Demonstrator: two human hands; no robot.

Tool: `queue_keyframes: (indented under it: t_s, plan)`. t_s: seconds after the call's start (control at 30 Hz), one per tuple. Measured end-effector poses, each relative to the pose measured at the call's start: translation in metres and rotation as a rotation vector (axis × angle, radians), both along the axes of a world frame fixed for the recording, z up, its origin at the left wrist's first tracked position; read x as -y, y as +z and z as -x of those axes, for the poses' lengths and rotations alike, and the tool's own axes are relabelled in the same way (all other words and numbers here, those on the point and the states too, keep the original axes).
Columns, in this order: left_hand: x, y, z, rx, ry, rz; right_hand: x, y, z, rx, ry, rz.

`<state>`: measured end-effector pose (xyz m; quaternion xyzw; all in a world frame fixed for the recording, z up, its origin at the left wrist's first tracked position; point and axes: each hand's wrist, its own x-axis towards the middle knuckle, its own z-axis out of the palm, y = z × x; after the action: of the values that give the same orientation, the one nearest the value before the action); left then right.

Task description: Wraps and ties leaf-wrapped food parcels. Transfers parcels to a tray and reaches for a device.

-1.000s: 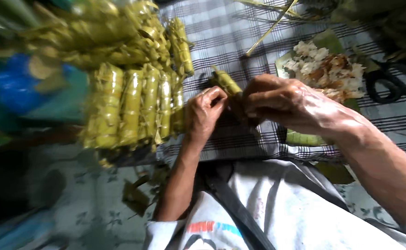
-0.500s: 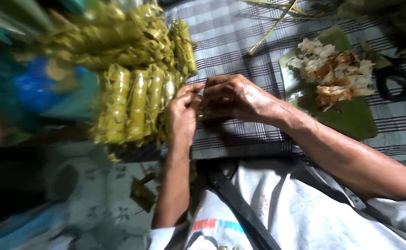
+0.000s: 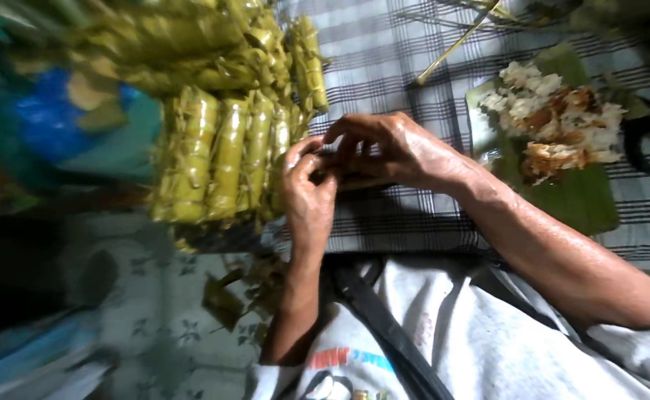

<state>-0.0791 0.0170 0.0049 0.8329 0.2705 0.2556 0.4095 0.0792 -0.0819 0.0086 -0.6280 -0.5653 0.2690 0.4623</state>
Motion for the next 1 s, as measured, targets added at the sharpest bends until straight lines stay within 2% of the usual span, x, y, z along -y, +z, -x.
queue_keyframes:
  t_s: [0.17,0.3,0.43,0.57,0.67,0.73,0.87,1.0]
  plan:
    - [-0.001,0.000,0.000,-0.084,0.004,-0.047,0.000,-0.010,0.021,0.156,-0.155,-0.011]
    - [-0.003,0.000,0.001,-0.088,-0.032,-0.058,0.002,-0.016,0.033,0.429,-0.234,-0.202]
    - [-0.005,-0.001,0.001,-0.091,-0.074,-0.099,0.004,-0.020,0.044,0.570,-0.293,-0.222]
    - [-0.003,-0.005,0.000,-0.002,-0.057,-0.162,0.002,-0.017,0.053,0.506,-0.361,-0.124]
    - [0.001,-0.011,-0.003,0.101,-0.015,-0.307,0.002,-0.014,0.053,0.389,-0.386,-0.036]
    - [0.001,-0.013,-0.005,0.170,-0.016,-0.334,0.003,-0.011,0.049,0.298,-0.377,0.004]
    - [-0.002,-0.012,-0.005,0.160,-0.043,-0.130,0.006,-0.011,0.036,0.144,-0.345,0.020]
    - [-0.002,-0.007,-0.007,0.090,-0.037,-0.039,0.012,-0.006,0.040,0.205,-0.400,0.014]
